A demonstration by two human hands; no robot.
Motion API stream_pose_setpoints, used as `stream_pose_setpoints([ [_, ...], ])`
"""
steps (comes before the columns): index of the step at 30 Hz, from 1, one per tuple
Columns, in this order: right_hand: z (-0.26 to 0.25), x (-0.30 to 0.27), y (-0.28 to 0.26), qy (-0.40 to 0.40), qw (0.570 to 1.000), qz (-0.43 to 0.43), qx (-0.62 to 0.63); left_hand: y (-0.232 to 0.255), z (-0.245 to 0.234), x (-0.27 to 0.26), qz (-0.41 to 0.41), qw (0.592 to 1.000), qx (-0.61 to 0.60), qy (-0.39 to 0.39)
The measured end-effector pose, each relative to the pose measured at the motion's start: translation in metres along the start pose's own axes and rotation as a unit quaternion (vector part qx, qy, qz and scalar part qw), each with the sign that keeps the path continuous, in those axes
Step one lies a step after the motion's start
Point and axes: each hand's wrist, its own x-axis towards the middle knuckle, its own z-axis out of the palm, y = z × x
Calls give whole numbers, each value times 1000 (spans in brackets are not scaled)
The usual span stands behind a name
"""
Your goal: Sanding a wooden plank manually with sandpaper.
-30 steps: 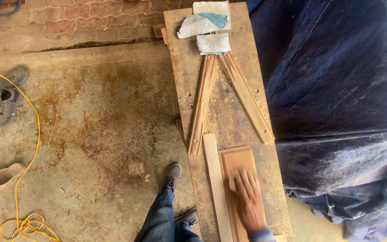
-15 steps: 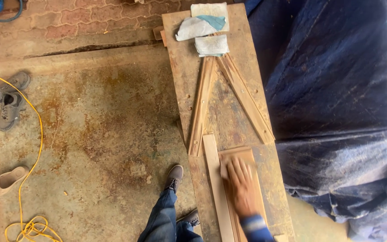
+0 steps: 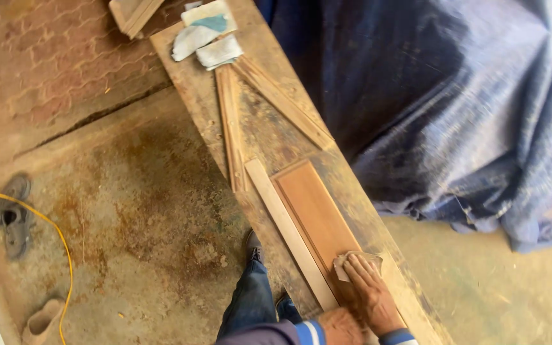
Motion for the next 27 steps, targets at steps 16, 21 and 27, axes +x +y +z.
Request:
stream_pose_setpoints([
  [16, 89, -148, -55, 320, 866, 223, -313, -260, -210, 70, -88, 979, 76, -170],
  [21, 117, 80, -116, 289, 891, 341, -82, -287, -209, 66, 21, 981, 75, -179],
  [27, 110, -12, -119, 352, 808, 460, -106, -301, -207, 60, 54, 978, 70, -188],
])
